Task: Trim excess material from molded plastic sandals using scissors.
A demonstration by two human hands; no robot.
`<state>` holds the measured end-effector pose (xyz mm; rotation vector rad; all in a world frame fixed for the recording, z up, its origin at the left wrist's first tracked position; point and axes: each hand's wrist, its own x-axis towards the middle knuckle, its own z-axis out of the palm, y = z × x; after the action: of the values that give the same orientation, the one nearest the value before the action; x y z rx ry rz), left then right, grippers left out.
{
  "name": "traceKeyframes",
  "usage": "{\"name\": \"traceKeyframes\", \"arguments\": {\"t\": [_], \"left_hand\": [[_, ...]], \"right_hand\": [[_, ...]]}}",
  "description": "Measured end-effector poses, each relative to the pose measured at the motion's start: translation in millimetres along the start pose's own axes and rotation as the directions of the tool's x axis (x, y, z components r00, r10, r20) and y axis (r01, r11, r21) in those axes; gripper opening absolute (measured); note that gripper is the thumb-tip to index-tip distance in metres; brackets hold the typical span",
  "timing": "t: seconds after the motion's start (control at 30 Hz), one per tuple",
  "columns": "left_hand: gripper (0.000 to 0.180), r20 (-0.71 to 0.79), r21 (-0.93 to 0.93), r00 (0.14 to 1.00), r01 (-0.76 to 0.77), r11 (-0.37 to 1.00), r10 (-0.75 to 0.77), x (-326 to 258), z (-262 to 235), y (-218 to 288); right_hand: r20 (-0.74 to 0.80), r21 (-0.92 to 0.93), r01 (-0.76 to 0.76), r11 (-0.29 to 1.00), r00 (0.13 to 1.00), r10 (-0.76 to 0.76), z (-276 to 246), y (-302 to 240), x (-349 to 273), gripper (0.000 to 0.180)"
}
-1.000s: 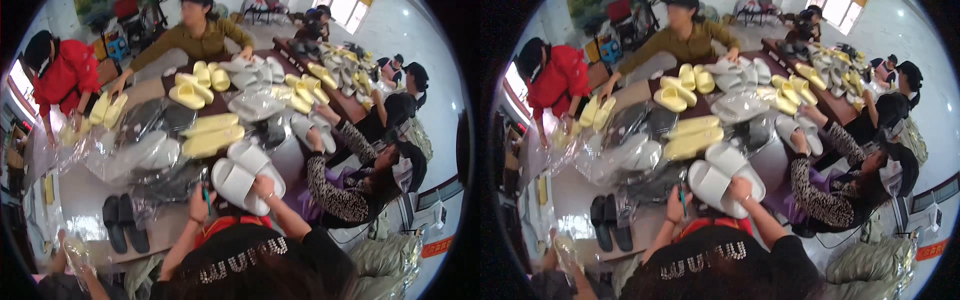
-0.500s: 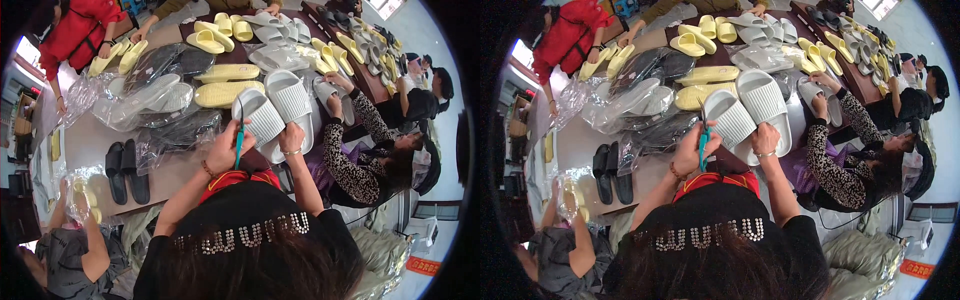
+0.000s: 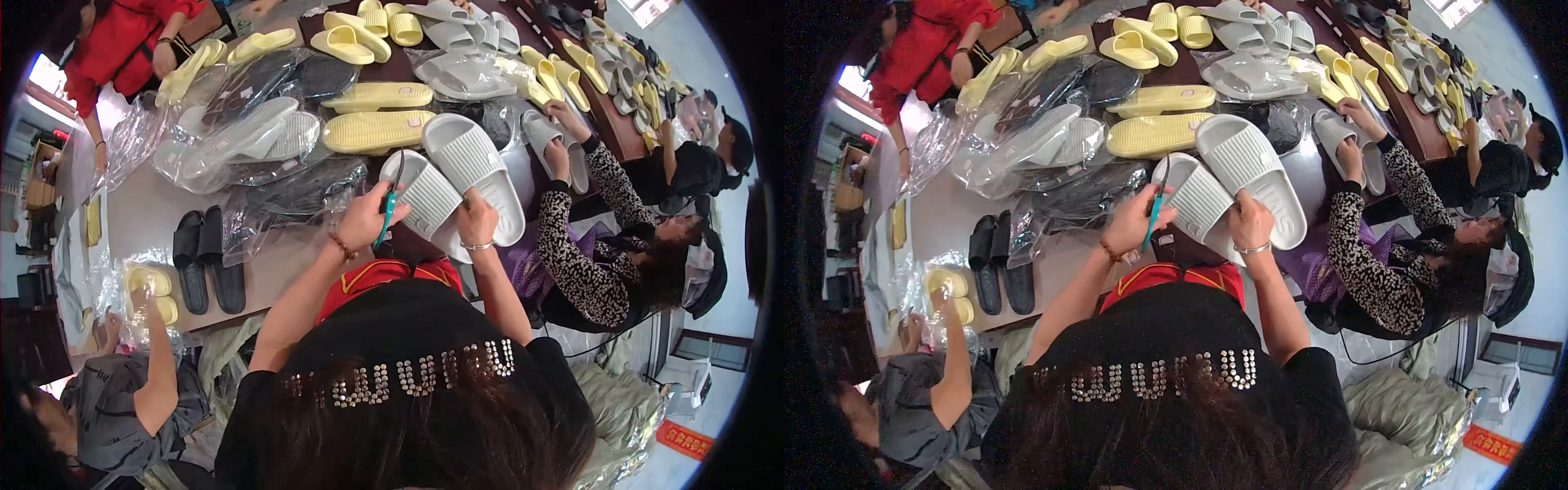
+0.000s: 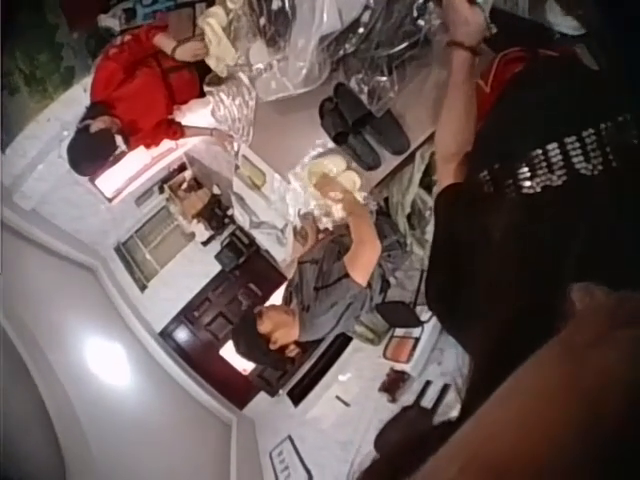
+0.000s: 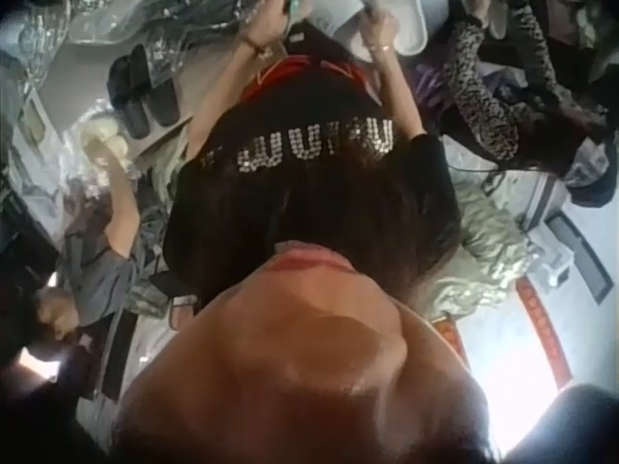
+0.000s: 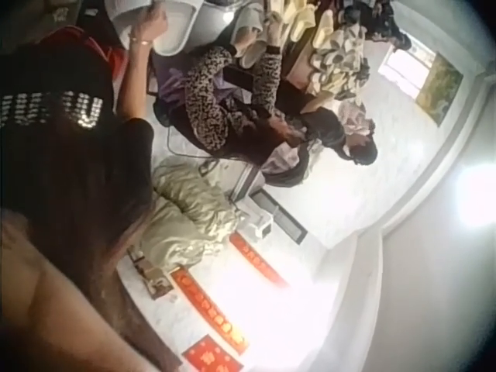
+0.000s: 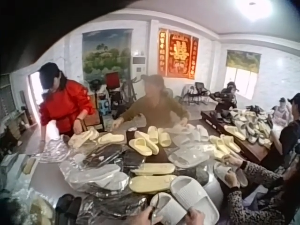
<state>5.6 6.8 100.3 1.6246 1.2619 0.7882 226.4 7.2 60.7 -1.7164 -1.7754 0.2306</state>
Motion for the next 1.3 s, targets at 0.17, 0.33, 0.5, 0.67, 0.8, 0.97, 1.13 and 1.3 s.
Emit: {"name": "traceKeyframes", "arguments": {"t": [0.17,0.33,0.5,0.67,0.8,0.97,1.13,1.3], "left_hand": [[0.040,0.424,-0.611,0.895,0.398,0.684,-0.143,2.7,-20.5,38.3],[0.050,0.559,-0.805,0.817,0.495,0.327,0.140,-0.3,-3.4,72.0],[0.046,0.469,-0.817,0.882,0.455,0.356,-0.051,-4.2,13.4,59.3],[0.038,0.408,-0.819,0.898,0.439,0.370,-0.162,-18.8,11.2,60.6],[0.037,0.400,-0.821,0.907,0.419,0.388,-0.133,-23.1,10.4,63.7],[0.035,0.351,-0.789,0.925,0.375,0.486,-0.144,-26.6,12.0,67.4],[0.037,0.321,-0.791,0.933,0.358,0.495,-0.162,-35.4,12.6,66.7],[0.037,0.295,-0.762,0.936,0.351,0.544,-0.190,-34.4,12.3,69.8]], "right_hand": [[-0.099,-0.131,0.118,0.984,0.986,-0.131,-19.8,4.5,17.1,0.009],[-0.200,-0.211,0.176,0.961,0.955,-0.219,-20.2,22.8,19.8,0.011],[-0.065,-0.019,0.108,0.994,0.992,-0.109,-3.2,-11.8,4.7,0.013],[-0.058,-0.010,0.106,0.994,0.993,-0.107,-2.6,-28.3,0.9,0.015],[-0.080,0.038,0.094,0.995,0.993,-0.091,-1.5,-37.6,15.3,0.014],[-0.047,0.188,0.009,0.982,0.999,0.000,4.8,-57.5,17.7,0.013],[0.003,0.255,-0.060,0.965,0.998,0.062,3.7,-59.8,4.8,0.013],[0.033,0.318,-0.118,0.941,0.993,0.113,2.7,-56.5,3.7,0.016]]}}
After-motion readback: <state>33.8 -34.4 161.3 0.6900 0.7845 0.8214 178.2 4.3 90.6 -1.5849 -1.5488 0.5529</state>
